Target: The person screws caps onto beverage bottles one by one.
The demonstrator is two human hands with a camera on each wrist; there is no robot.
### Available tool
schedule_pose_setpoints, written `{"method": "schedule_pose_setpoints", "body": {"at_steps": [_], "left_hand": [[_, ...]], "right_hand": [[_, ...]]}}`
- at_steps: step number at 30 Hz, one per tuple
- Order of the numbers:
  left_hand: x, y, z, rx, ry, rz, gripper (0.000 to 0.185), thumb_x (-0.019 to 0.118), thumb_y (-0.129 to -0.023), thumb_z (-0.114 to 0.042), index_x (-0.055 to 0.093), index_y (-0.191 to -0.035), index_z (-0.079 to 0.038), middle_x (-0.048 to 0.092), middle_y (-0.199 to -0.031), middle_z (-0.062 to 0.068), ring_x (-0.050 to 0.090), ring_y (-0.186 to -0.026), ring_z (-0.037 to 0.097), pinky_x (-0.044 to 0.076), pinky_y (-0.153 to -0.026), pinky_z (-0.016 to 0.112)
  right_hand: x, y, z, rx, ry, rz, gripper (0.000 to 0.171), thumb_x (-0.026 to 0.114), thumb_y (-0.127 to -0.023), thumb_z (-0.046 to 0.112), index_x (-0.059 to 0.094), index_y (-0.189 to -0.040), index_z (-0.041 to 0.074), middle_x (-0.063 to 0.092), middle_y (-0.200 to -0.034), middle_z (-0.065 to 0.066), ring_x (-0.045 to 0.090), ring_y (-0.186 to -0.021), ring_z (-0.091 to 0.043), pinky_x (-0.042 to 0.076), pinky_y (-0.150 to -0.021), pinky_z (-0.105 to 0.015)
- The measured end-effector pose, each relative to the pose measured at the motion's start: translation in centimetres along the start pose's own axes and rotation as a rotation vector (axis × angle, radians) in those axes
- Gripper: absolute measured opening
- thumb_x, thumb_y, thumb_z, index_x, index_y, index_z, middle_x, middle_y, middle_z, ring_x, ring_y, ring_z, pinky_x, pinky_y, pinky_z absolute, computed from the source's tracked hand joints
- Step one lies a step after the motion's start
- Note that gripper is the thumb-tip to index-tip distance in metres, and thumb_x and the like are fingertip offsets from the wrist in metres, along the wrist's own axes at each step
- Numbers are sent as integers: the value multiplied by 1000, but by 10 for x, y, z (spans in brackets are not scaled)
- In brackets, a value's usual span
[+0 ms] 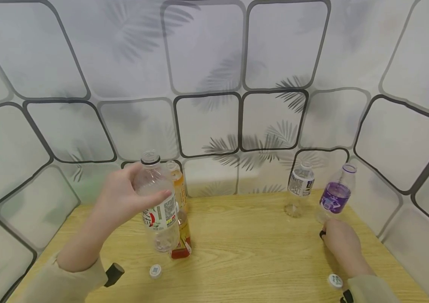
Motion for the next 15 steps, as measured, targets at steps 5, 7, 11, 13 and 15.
{"method": "schedule_pose_setpoints", "body": {"at_steps": [5, 7, 11, 13, 15], "left_hand": [[16, 1, -4, 23, 90, 38, 40, 91, -83, -38, 72, -112, -16, 78, -103, 1, 72, -87, 16, 61, -74, 33], [22, 2, -5, 34, 120, 44, 40, 91, -82, -36, 72, -111, -16, 78, -103, 2, 73, -88, 16, 62, -75, 34], [33, 2, -8, 74, 106, 27, 47, 94, -79, -36, 73, -115, -13, 78, -103, 2, 71, -89, 16, 61, -75, 34], [39, 3, -10, 90, 87, 22, 51, 95, -78, -36, 72, -117, -13, 78, -102, 1, 71, -88, 16, 60, -74, 33], [45, 4, -10, 96, 73, 28, 50, 95, -78, -36, 71, -116, -14, 78, -99, 0, 70, -84, 15, 60, -71, 32]], "right_hand": [[0, 0, 0, 6, 4, 6, 7, 79, -87, 4, 75, -89, 0, 76, -88, -22, 72, -82, -42, 59, -76, -61], [0, 0, 0, 8, 6, 14, 6, 79, -87, 5, 75, -88, 1, 76, -87, -21, 72, -80, -40, 59, -75, -61], [0, 0, 0, 13, 5, 24, 6, 79, -88, 6, 75, -87, 1, 76, -86, -19, 72, -79, -38, 59, -75, -60], [1, 0, 0, 15, 4, 28, 6, 79, -88, 6, 75, -87, 1, 76, -86, -19, 72, -79, -38, 59, -75, -60], [1, -1, -1, 14, 5, 30, 6, 79, -88, 6, 75, -88, 1, 76, -87, -19, 72, -80, -39, 59, -75, -60]]}}
Point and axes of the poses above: each hand's wrist, its own y-axis away from the middle knuckle, its own x-axis out of the palm, z = x × y, the point moved 8 cm from there along -y, towards the middle knuckle
